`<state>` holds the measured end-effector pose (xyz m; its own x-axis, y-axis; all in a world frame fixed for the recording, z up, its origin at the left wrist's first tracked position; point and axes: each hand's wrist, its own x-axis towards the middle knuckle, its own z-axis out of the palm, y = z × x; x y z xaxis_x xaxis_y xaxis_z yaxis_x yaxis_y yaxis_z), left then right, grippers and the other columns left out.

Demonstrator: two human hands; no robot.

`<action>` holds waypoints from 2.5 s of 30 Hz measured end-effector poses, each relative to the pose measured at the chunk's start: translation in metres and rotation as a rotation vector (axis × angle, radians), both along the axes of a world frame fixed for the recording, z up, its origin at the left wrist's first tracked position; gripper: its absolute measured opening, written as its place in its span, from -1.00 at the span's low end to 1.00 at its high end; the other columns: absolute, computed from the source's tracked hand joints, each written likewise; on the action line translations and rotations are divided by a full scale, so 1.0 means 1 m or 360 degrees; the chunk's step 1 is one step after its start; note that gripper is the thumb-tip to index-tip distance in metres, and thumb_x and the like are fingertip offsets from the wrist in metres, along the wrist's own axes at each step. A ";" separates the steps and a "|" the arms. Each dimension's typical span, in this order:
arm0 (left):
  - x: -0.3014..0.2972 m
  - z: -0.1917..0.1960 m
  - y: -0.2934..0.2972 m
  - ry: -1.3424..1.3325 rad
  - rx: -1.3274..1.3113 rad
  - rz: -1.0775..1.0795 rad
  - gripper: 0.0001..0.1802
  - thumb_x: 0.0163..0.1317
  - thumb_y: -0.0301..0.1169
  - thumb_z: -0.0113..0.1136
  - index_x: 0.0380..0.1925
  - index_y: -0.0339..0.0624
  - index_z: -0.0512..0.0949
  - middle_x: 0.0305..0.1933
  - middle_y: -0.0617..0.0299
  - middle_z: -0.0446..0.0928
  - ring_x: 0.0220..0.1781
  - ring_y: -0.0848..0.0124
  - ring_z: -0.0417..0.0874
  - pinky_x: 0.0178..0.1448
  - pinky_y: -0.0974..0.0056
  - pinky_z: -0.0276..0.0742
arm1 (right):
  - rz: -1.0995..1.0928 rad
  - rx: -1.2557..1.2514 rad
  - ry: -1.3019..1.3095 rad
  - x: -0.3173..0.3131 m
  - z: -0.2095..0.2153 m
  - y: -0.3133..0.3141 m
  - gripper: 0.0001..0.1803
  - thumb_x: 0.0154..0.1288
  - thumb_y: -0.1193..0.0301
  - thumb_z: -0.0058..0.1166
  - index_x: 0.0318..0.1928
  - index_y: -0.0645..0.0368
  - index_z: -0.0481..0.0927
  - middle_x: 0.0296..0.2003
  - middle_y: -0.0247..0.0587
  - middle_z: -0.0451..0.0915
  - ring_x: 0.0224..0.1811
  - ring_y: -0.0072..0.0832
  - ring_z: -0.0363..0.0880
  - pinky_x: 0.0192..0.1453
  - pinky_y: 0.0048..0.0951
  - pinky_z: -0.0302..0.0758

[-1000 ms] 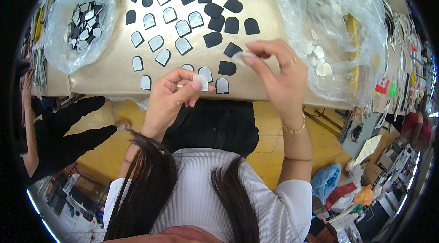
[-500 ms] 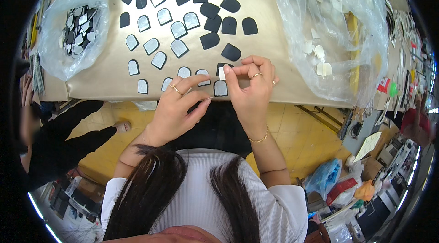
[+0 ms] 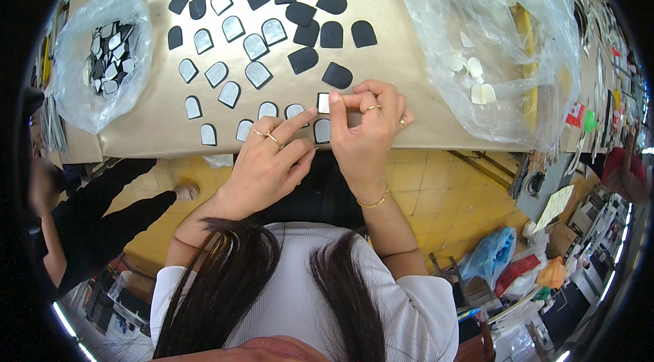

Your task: The person repeatedly picks up small black and white shoe components from a table and assembles them by hand. They place the assembled units back on the table in rows. The task continues throughout the clip with consistent handling of the same parts.

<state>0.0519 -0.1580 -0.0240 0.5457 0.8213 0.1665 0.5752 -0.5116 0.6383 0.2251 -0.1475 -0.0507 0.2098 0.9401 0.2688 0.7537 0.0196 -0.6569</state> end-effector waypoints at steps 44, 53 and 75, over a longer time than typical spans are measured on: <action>0.006 0.007 0.012 -0.0058 -0.0116 0.0002 -0.85 0.15 -0.54 0.33 -0.30 -0.21 0.55 0.19 0.14 0.59 -0.13 0.12 0.49 0.03 0.10 0.46 | 0.0249 0.0175 -0.0238 0.009 0.000 -0.015 -0.75 0.11 0.44 0.45 -0.17 0.03 0.72 -0.16 -0.41 0.63 -0.15 -0.43 0.52 0.09 -0.29 0.22; 0.007 0.009 0.010 0.0010 -0.0121 -0.0029 -0.83 0.12 -0.53 0.35 -0.31 -0.20 0.54 0.19 0.12 0.55 -0.12 0.12 0.48 0.04 0.10 0.45 | 0.0082 -0.0294 0.0432 0.015 0.014 -0.015 -0.91 0.34 0.46 0.31 -0.23 0.15 0.64 -0.24 -0.28 0.73 -0.13 -0.39 0.58 0.02 -0.34 0.43; 0.011 0.008 0.033 -0.0026 -0.0051 -0.0072 -0.83 0.10 -0.48 0.35 -0.32 -0.18 0.55 0.23 0.11 0.53 -0.06 0.14 0.47 0.07 0.10 0.45 | -0.0137 0.0021 0.0057 0.004 -0.004 0.029 -0.82 0.21 0.39 0.36 -0.47 0.05 0.61 -0.25 -0.42 0.58 -0.13 -0.39 0.44 0.11 -0.22 0.10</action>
